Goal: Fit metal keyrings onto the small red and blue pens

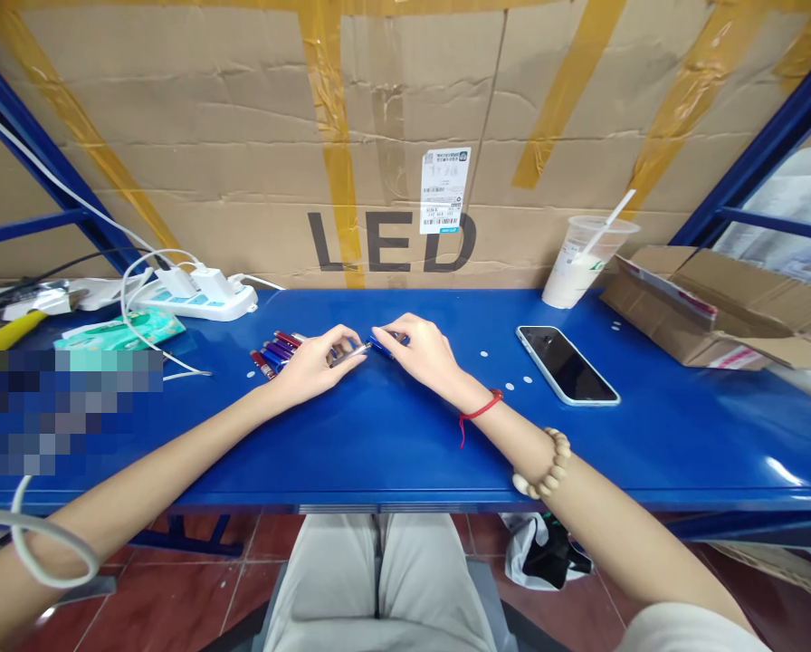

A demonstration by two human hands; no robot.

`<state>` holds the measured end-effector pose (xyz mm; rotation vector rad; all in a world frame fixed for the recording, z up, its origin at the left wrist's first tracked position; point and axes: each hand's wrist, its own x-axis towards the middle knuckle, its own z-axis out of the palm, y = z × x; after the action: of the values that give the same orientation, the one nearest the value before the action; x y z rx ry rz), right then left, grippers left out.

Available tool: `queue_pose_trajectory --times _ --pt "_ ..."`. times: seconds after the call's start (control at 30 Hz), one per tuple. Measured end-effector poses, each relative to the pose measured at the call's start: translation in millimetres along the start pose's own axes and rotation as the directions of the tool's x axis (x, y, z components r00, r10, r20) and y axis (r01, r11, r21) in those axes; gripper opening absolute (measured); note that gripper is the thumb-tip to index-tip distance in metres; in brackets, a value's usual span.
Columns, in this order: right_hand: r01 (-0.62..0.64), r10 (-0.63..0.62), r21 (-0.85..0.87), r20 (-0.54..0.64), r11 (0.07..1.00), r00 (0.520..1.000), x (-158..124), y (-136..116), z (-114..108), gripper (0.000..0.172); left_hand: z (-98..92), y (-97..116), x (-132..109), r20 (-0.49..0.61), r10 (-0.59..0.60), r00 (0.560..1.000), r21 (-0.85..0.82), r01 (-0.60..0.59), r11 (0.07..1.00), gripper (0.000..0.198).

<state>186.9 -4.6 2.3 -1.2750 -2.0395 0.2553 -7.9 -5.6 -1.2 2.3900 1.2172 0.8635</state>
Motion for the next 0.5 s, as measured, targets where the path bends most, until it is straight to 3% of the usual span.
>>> queue_pose_trajectory --times 0.13,0.23,0.33,0.4,0.5 --pt "-0.178 0.161 0.436 0.074 0.882 0.984 -1 -14 7 0.035 2.4 0 -1 -0.075 0.043 0.996 -0.001 -0.044 0.999 0.022" --pt "-0.334 0.294 0.617 0.171 0.712 0.941 -3 -16 10 0.036 3.3 1 -2 -0.139 0.103 0.985 0.034 -0.099 0.994 0.019" --pt "-0.368 0.340 0.730 0.196 0.576 0.920 -3 -14 14 0.035 5.1 1 -3 -0.168 0.112 0.979 0.039 -0.107 0.994 0.019" --pt "-0.352 0.349 0.753 0.173 0.556 0.921 -3 -12 17 0.033 7.0 1 -3 -0.153 0.111 0.982 0.020 -0.109 0.994 0.019" --pt "-0.283 0.319 0.717 0.089 0.638 0.944 -3 -11 20 0.025 9.6 1 -3 -0.125 0.100 0.987 -0.026 -0.104 0.994 0.018"
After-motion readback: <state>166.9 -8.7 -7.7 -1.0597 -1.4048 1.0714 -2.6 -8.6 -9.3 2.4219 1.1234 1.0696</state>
